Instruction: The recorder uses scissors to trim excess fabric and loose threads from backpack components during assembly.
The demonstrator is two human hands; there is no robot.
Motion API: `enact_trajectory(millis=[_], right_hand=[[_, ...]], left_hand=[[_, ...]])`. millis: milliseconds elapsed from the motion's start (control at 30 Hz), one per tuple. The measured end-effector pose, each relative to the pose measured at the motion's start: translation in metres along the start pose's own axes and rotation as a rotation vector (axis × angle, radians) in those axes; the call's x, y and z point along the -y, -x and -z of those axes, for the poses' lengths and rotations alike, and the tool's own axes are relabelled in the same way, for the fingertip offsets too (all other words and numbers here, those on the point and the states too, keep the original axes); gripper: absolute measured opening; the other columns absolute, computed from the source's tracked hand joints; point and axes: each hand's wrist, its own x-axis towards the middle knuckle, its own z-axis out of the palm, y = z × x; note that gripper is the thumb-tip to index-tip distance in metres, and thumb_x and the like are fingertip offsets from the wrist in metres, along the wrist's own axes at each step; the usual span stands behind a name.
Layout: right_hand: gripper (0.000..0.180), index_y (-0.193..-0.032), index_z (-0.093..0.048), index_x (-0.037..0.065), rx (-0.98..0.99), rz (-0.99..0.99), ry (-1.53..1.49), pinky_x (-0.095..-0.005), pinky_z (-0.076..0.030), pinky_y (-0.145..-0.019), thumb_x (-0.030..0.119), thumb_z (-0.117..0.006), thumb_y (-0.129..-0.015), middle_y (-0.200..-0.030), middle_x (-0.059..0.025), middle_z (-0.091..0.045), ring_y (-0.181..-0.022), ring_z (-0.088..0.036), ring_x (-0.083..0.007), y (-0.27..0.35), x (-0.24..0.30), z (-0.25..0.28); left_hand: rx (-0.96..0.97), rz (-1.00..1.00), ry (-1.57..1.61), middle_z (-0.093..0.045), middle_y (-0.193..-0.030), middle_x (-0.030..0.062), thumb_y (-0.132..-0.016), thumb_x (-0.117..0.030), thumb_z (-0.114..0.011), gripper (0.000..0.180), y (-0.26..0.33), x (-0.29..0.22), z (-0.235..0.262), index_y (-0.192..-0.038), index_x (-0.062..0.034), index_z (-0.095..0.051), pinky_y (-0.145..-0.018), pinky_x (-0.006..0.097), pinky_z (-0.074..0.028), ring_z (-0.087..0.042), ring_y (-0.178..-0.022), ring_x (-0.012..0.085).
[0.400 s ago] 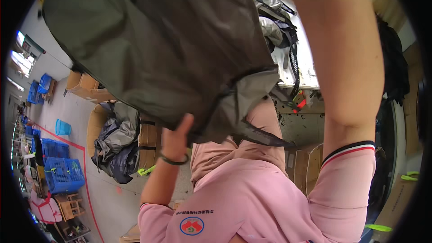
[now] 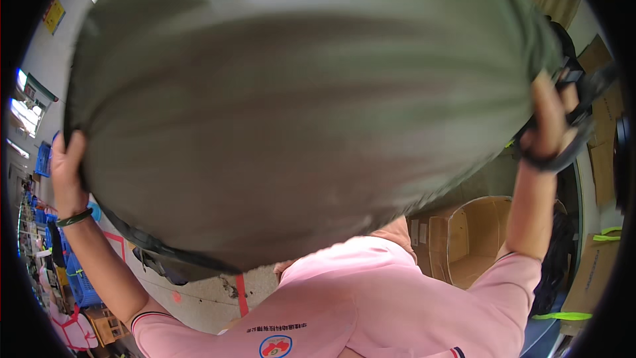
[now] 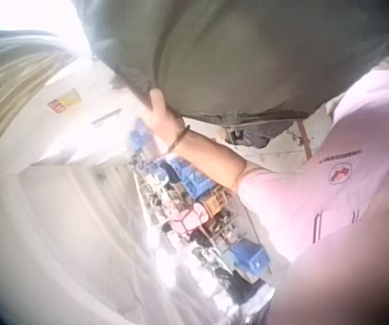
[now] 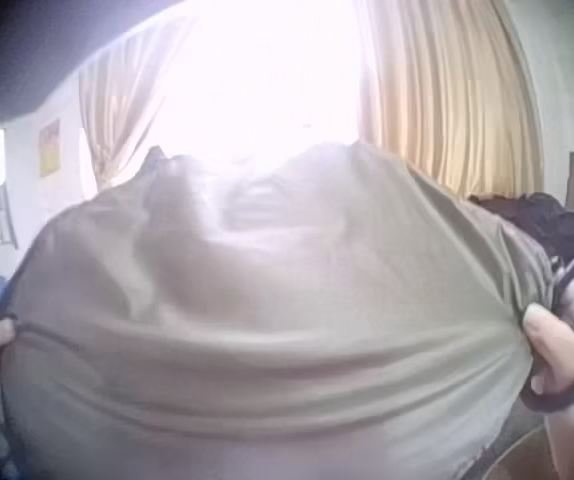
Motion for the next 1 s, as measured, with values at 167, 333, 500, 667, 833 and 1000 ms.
enact_trajectory(millis=[167,333,500,667,833,1000], right_hand=[[0.026,-0.076,-0.050,0.007,0.434,-1.436,-0.931,-0.0299,-0.043,-0.054,0.012,-0.076,-0.080,-0.066,-0.0004,-0.053,-0.058,-0.050,-0.0115,0.181,0.171,0.009],[0.029,-0.077,-0.050,0.004,0.747,-1.685,-1.019,-0.0301,-0.044,-0.054,0.015,-0.077,-0.082,-0.063,-0.0036,-0.054,-0.058,-0.049,-0.0106,0.267,0.256,0.034],[0.031,-0.080,-0.050,0.003,0.771,-1.447,-0.941,-0.0339,-0.046,-0.056,0.015,-0.078,-0.082,-0.066,-0.0125,-0.057,-0.056,-0.051,-0.0208,0.284,0.265,0.036],[0.036,-0.084,-0.052,0.003,0.917,-1.303,-1.020,-0.0391,-0.047,-0.058,0.025,-0.080,-0.081,-0.071,-0.0176,-0.059,-0.063,-0.059,-0.0361,0.293,0.245,0.043],[0.046,-0.081,-0.052,0.004,0.866,-1.242,-0.778,-0.0373,-0.048,-0.059,0.030,-0.088,-0.069,-0.070,-0.0104,-0.060,-0.063,-0.060,-0.0291,0.262,0.155,0.035],[0.056,-0.083,-0.057,0.007,0.986,-0.813,-0.571,-0.0370,-0.039,-0.070,0.052,-0.084,-0.062,-0.077,-0.0066,-0.060,-0.078,-0.060,-0.0277,0.233,0.093,-0.006]], left_hand=[[0.831,0.194,-0.930,-0.066,-0.107,0.0181,-0.079,-0.026,-0.076,0.042,-0.007,0.100,-0.166,-0.110,-0.0007,-0.065,-0.089,0.040,-0.050,-0.063,-0.107,0.0305],[0.951,-0.216,-0.592,-0.063,-0.118,0.0180,-0.082,-0.034,-0.076,0.052,-0.012,0.153,-0.312,-0.120,-0.0023,-0.061,-0.092,0.040,-0.050,-0.062,-0.108,0.0347],[1.048,-0.391,-0.198,-0.061,-0.121,0.0164,-0.088,-0.031,-0.072,0.049,-0.016,0.141,-0.476,-0.126,-0.0039,-0.058,-0.099,0.035,-0.045,-0.058,-0.114,0.0333],[1.213,-0.295,-0.293,-0.063,-0.113,0.0128,-0.084,-0.026,-0.077,0.048,-0.021,0.167,-0.544,-0.124,-0.0053,-0.060,-0.093,0.034,-0.047,-0.060,-0.104,0.0259],[1.438,0.349,0.320,-0.061,-0.101,-0.0051,-0.081,-0.004,-0.077,0.047,-0.003,0.174,-0.534,-0.125,-0.0072,-0.060,-0.086,0.023,-0.044,-0.054,-0.091,0.0053],[1.478,0.508,0.426,-0.055,-0.099,-0.0088,-0.082,0.002,-0.075,0.049,0.011,0.170,-0.519,-0.127,-0.0092,-0.061,-0.091,0.020,-0.041,-0.051,-0.094,0.0030]])
